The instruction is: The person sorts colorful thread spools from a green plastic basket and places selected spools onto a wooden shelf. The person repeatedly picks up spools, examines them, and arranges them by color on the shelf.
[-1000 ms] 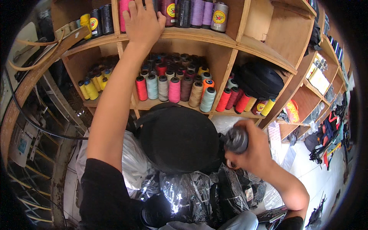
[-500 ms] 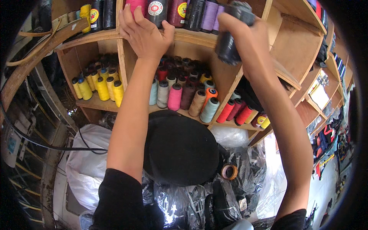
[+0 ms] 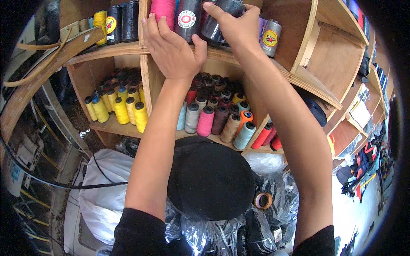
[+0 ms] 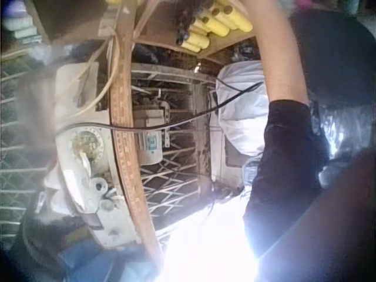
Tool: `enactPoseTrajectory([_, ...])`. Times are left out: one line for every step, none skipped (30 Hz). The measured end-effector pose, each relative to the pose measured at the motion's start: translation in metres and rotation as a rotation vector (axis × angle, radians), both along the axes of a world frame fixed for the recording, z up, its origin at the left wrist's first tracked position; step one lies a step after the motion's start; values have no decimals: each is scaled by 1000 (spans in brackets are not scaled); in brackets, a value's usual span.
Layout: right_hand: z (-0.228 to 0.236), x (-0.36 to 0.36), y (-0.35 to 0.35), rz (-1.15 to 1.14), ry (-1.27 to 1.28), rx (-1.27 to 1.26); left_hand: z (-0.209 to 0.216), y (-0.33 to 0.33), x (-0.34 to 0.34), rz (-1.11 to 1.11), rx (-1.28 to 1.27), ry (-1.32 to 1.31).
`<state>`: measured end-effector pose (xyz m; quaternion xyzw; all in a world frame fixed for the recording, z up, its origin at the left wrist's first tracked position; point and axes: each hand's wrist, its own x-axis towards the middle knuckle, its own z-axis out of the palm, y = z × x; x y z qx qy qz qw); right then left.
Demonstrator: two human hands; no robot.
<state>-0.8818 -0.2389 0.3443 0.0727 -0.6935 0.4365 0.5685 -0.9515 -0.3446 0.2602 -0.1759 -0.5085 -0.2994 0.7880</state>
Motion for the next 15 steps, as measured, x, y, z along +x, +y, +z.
enactPoseTrajectory([-2, 3, -5, -15, 7, -8, 0, -1, -1, -3, 1, 2])
enactPoseTrajectory([-5, 6, -10, -31, 13, -18, -1, -3, -2, -5, 1, 5])
enactPoseTrajectory([-9, 15, -17, -43, 54, -1, -2, -3, -2, -11, -3, 5])
enactPoseTrajectory([-11, 11, -17, -63, 60, -7, -2, -2, -3, -14, -2, 4])
enactPoseTrajectory([-12, 6, -15, -83, 65, -14, -2, -1, -4, -16, -1, 2])
enactPoseTrajectory([-13, 4, -15, -101, 68, -19, -1, 0, -4, -16, 2, -1])
enactPoseTrajectory([-14, 4, -14, -44, 26, -39, -1, 0, -4, -13, -6, 8])
enactPoseTrajectory([-18, 3, -13, -24, 54, 15, -1, 0, -3, -11, -6, 9])
enactPoseTrajectory([-21, 2, -15, -1, 83, 69, -1, 1, -4, -6, -5, 12])
enactPoseTrajectory([-24, 0, -16, 22, 111, 125, -1, 1, -4, -1, -4, 14])
enactPoseTrajectory([-24, 0, -16, -23, 31, 130, -1, 1, -4, -1, -10, 20])
enactPoseTrajectory([-25, -1, -14, -1, 45, 147, -1, 1, -4, -5, -13, 26])
enactPoseTrajectory([-26, -3, -11, 22, 58, 165, 0, 1, -4, -9, -16, 33])
enactPoseTrajectory([-25, -4, -7, 43, 71, 183, -1, 2, -3, -14, -14, 21])
enactPoseTrajectory([-23, -3, -8, 41, 8, 196, -1, 0, -3, -11, -14, 13])
